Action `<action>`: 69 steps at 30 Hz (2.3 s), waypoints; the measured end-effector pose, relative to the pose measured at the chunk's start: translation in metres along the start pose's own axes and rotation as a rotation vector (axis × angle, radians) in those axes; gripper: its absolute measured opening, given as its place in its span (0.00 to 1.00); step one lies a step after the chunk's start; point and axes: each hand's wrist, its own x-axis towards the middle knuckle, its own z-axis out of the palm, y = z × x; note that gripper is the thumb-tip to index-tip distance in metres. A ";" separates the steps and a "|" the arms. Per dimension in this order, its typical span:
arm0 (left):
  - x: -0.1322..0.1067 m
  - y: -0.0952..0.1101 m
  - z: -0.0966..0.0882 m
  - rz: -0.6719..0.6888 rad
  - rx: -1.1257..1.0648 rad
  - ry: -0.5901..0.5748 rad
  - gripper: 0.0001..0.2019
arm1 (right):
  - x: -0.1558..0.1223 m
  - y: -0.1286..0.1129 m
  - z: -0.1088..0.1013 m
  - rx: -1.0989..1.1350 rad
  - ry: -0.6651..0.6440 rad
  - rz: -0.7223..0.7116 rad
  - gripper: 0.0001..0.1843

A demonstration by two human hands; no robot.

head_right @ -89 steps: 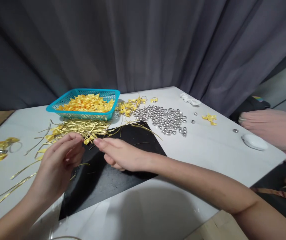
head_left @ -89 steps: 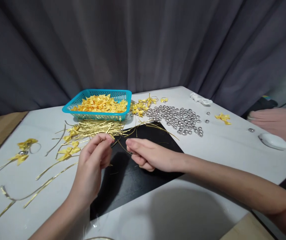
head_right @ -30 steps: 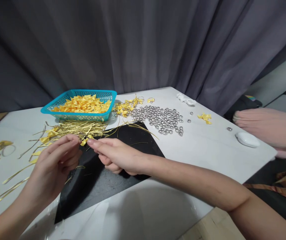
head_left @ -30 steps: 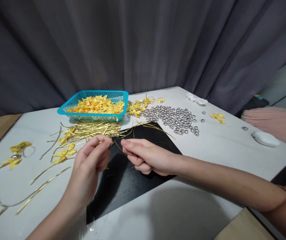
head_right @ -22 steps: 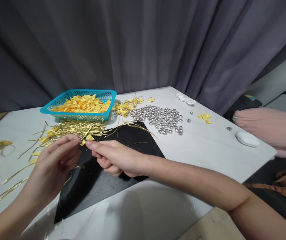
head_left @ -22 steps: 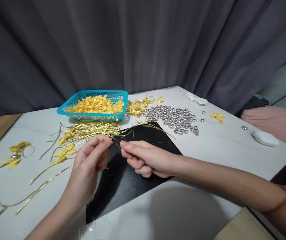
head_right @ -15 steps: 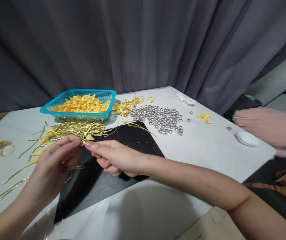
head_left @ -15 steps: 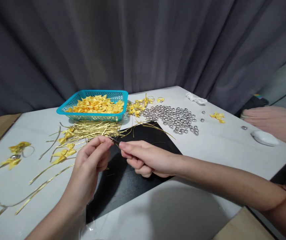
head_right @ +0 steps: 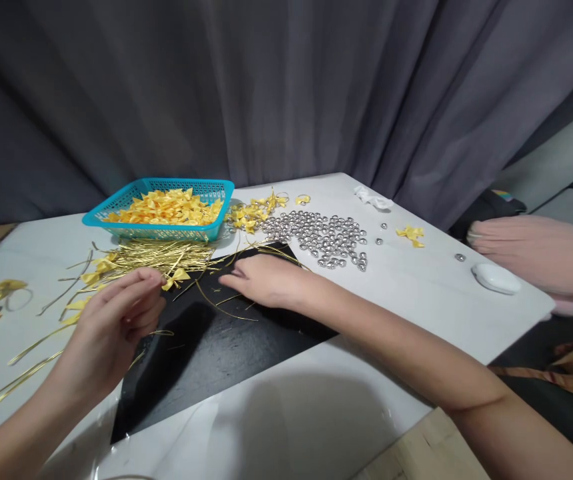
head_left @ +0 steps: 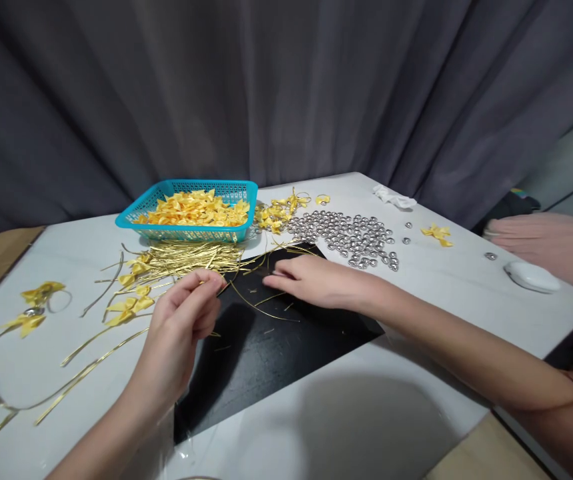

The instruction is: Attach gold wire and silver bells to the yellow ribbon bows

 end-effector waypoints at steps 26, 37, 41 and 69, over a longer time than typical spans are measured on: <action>-0.003 -0.007 0.001 -0.126 0.105 -0.289 0.12 | -0.015 -0.008 -0.007 0.213 0.362 -0.755 0.05; -0.007 -0.004 0.000 -0.075 0.088 -0.423 0.13 | -0.018 -0.015 -0.005 0.340 0.440 -0.827 0.04; -0.003 -0.004 -0.004 0.135 0.353 -0.402 0.12 | -0.016 -0.015 -0.010 0.331 0.555 -0.702 0.05; 0.024 -0.059 -0.026 0.970 1.101 -0.280 0.04 | -0.001 0.011 0.033 0.478 0.562 -0.295 0.16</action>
